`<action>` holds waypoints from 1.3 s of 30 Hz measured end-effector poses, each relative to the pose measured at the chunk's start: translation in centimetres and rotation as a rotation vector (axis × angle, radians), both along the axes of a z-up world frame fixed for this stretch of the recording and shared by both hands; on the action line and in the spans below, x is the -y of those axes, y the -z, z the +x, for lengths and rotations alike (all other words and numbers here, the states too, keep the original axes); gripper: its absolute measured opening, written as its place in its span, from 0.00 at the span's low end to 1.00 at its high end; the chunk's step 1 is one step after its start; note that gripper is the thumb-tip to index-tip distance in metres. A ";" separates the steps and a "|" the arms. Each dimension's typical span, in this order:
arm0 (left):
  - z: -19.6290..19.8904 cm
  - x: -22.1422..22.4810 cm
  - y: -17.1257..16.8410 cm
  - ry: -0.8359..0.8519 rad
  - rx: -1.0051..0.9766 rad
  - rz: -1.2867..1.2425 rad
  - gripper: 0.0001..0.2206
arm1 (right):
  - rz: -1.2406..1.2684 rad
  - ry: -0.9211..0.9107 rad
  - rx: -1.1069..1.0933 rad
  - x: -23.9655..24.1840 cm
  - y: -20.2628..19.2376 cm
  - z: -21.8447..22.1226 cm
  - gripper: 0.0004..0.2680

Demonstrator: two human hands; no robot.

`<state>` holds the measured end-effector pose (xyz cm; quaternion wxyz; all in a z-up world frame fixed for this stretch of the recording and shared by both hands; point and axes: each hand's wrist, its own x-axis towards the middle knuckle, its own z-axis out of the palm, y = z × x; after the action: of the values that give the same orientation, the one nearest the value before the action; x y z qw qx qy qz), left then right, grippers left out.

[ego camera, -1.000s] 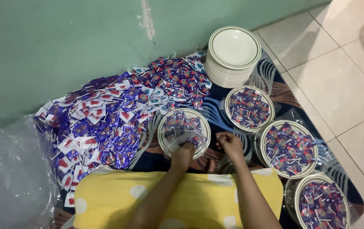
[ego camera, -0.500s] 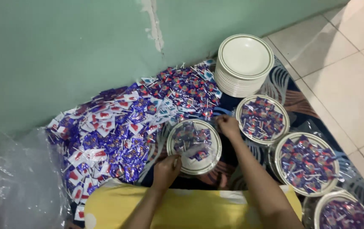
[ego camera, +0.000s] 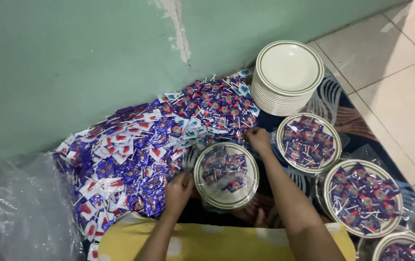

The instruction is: Packing small sachets onto plastic-wrapped plates on the floor

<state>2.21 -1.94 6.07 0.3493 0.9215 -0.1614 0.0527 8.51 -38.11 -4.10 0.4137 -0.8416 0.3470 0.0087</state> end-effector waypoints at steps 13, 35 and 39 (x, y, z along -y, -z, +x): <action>10.0 12.1 1.8 0.115 -0.441 0.094 0.15 | -0.459 -0.491 0.069 -1.1 -8.0 1.0 0.15; 16.0 23.2 8.2 -0.156 -0.471 0.032 0.11 | -0.610 -0.603 0.107 5.0 -2.3 -1.3 0.15; 14.6 22.1 7.8 -0.075 -0.441 -0.067 0.13 | -0.657 -0.612 0.158 5.3 -0.7 -1.1 0.13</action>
<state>16.84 -24.02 -1.75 0.4043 0.9040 -0.0448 -0.1320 7.37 -43.41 -3.40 0.1285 -0.9901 0.0342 -0.0441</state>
